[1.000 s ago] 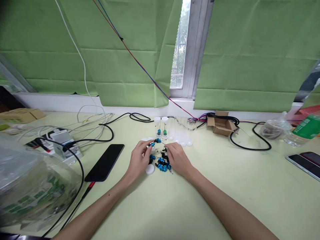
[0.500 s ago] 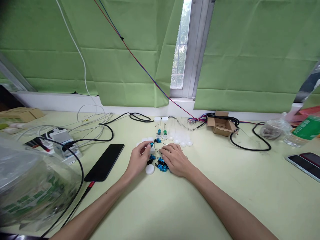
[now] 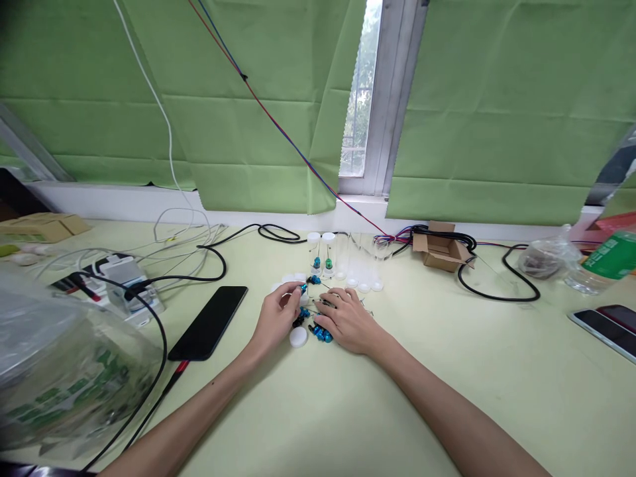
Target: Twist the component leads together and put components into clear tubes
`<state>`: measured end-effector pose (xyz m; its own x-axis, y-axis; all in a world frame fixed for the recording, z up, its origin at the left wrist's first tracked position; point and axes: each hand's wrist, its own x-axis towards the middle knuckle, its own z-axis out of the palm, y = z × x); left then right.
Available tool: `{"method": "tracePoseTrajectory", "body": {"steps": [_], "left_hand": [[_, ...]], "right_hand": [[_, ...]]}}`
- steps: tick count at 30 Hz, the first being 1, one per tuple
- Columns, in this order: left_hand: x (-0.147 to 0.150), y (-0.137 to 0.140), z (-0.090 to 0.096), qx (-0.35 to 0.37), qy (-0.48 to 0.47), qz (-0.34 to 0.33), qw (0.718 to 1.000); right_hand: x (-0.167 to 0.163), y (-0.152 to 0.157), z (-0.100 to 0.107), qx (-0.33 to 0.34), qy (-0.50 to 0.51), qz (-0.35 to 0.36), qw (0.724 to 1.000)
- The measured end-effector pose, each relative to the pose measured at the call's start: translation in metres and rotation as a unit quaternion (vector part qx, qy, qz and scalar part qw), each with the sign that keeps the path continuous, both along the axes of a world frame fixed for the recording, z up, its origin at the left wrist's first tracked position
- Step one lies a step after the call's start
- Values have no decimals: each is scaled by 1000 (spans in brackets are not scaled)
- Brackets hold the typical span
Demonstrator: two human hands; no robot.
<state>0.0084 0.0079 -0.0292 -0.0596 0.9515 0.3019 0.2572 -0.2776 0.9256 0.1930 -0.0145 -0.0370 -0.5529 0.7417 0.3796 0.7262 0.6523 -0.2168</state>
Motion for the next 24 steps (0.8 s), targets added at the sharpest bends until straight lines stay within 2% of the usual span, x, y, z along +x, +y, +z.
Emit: {"method": "tracePoseTrajectory", "body": {"steps": [3,24], "left_hand": [[0,0,-1,-8,4,-19,1000],[0,1,-3,-3,-2,-18,1000]], "right_hand": [[-1,0,0,7,-3,1,1000],[-2,-2,1,19,19,5,1000]]}}
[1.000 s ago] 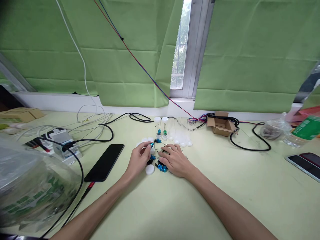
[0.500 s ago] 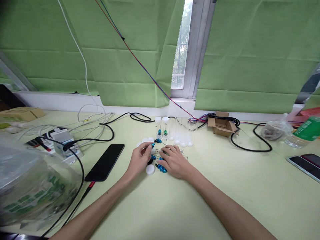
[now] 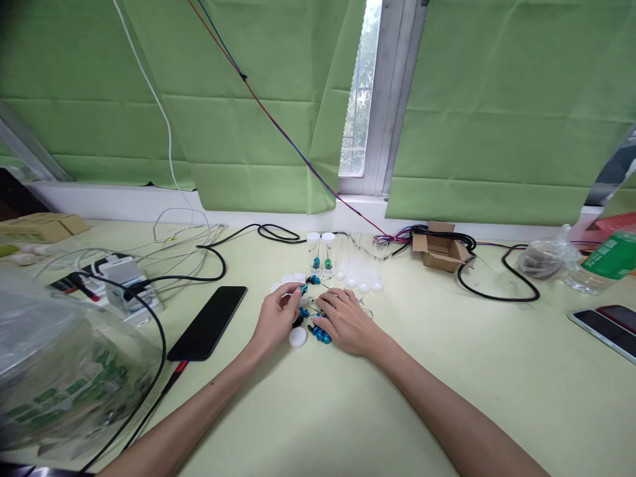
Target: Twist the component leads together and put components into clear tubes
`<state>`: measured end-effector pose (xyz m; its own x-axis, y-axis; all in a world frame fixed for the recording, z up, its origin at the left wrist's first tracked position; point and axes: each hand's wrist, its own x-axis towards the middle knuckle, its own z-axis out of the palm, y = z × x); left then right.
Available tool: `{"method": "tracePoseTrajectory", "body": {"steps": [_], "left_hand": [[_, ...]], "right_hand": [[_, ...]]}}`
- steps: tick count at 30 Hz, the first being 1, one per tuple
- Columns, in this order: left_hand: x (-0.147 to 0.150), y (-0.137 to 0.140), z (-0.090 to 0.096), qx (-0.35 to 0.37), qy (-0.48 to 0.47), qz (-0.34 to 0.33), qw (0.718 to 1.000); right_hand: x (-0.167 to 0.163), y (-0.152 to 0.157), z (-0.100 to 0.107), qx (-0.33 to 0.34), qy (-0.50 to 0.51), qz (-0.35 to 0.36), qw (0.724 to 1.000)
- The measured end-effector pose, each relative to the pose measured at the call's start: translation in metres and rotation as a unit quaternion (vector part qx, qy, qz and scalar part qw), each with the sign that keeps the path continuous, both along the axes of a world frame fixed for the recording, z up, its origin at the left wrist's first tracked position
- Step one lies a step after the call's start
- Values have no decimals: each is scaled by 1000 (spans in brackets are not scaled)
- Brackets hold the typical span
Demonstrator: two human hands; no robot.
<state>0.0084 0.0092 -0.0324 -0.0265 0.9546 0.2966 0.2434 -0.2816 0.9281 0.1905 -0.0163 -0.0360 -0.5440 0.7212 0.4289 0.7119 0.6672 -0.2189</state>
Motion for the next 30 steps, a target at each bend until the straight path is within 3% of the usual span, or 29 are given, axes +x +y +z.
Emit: {"method": "tracePoseTrajectory", "body": {"steps": [30], "left_hand": [[1,1,-3,-12,-23,-15,1000]], "right_hand": [[0,-1,1,-17,-11,-14,1000]]}}
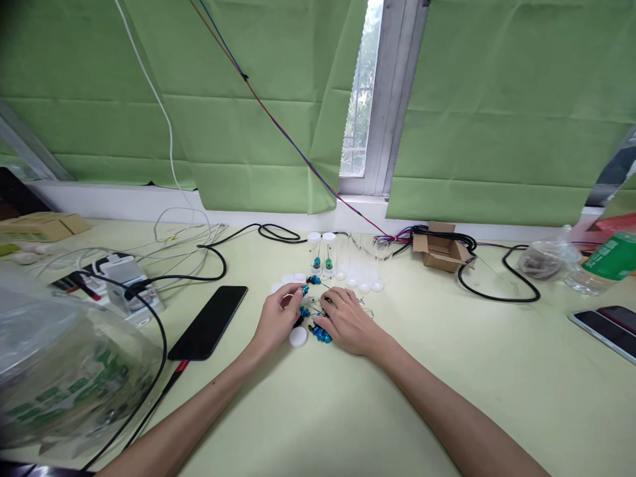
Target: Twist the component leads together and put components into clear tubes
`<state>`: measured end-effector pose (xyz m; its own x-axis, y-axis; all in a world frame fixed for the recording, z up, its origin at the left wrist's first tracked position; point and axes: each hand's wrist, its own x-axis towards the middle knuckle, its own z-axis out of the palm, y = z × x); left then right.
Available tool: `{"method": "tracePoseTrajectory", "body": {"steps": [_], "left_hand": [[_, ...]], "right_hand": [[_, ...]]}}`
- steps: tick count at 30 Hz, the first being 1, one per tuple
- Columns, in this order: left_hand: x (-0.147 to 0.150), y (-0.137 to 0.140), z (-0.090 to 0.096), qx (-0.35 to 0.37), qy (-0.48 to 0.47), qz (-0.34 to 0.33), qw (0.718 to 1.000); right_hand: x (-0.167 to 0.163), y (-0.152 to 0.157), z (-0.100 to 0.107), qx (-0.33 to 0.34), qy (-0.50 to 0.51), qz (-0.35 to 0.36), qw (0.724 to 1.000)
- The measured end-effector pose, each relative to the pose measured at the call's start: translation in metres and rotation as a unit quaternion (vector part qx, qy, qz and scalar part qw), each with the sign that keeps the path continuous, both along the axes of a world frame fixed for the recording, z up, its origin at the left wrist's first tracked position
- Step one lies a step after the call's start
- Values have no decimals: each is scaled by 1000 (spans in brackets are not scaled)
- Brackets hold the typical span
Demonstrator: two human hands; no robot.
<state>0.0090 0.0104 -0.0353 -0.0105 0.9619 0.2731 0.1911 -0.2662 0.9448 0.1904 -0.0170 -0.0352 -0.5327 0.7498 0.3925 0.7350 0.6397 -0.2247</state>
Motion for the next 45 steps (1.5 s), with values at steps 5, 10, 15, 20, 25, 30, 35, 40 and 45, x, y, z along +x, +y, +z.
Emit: {"method": "tracePoseTrajectory", "body": {"steps": [5,10,15,20,25,30,35,40,45], "left_hand": [[0,0,-1,-4,-3,-7,1000],[0,0,-2,-6,-6,-12,1000],[0,0,-2,-6,7,-13,1000],[0,1,-2,4,13,-9,1000],[0,0,-2,9,14,-6,1000],[1,0,-1,6,21,-9,1000],[1,-1,-1,6,16,-11,1000],[2,-2,-1,-19,-4,-17,1000],[2,-3,1,-21,-17,-13,1000]], "right_hand": [[0,1,-2,-5,-7,-2,1000],[0,1,0,-4,1,6,1000],[0,0,3,4,-5,8,1000],[0,0,5,13,-23,8,1000],[-1,1,6,13,-25,7,1000],[-1,5,7,7,-20,-5,1000],[-1,11,5,-6,-15,-42,999],[-6,20,7,-40,-25,-72,996],[-18,34,18,-91,-85,-114,986]]}}
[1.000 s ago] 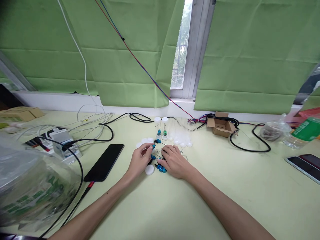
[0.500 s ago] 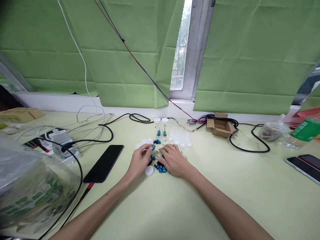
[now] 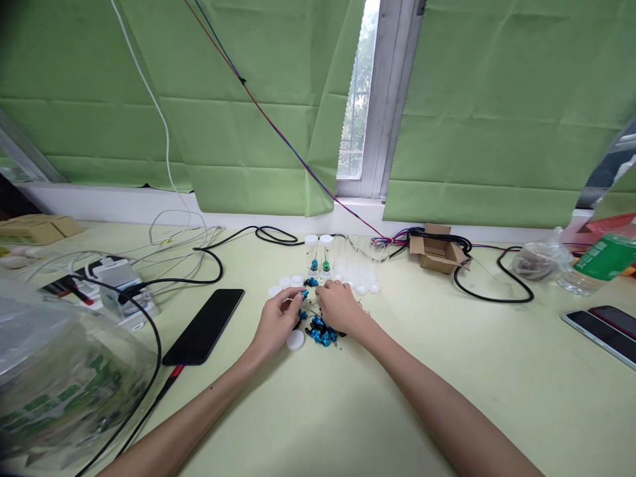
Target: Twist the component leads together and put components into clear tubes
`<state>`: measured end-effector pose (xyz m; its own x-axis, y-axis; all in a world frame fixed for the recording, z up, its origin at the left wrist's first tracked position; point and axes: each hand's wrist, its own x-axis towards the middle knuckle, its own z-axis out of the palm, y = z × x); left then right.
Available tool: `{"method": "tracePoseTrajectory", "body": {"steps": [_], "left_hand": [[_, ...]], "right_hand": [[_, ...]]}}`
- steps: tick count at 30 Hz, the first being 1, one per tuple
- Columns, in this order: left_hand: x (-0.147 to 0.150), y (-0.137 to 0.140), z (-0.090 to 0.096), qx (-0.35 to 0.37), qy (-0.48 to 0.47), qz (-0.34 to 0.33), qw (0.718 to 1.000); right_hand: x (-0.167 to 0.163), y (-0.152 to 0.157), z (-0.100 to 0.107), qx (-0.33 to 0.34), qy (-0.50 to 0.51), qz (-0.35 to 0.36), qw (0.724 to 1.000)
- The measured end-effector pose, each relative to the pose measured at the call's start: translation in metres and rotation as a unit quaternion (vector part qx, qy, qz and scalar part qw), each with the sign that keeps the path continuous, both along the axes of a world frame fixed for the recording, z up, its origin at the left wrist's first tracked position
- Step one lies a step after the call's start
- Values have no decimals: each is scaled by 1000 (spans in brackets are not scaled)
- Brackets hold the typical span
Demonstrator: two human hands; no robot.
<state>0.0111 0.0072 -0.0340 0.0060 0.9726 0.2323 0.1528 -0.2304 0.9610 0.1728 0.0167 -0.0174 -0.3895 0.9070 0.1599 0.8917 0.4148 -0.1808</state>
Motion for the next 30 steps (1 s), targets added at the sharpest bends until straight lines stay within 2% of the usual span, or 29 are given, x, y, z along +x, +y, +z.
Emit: {"method": "tracePoseTrajectory", "body": {"steps": [11,20,27,30], "left_hand": [[-1,1,0,5,4,9,1000],[-1,2,-2,-14,-6,0,1000],[0,1,-2,-8,-17,4,1000],[1,0,-1,-26,-34,-14,999]], "right_hand": [[-14,22,20,-49,-62,3,997],[-9,23,20,-21,-55,11,998],[-4,23,22,10,-9,20,1000],[-3,20,26,25,14,19,999]]}}
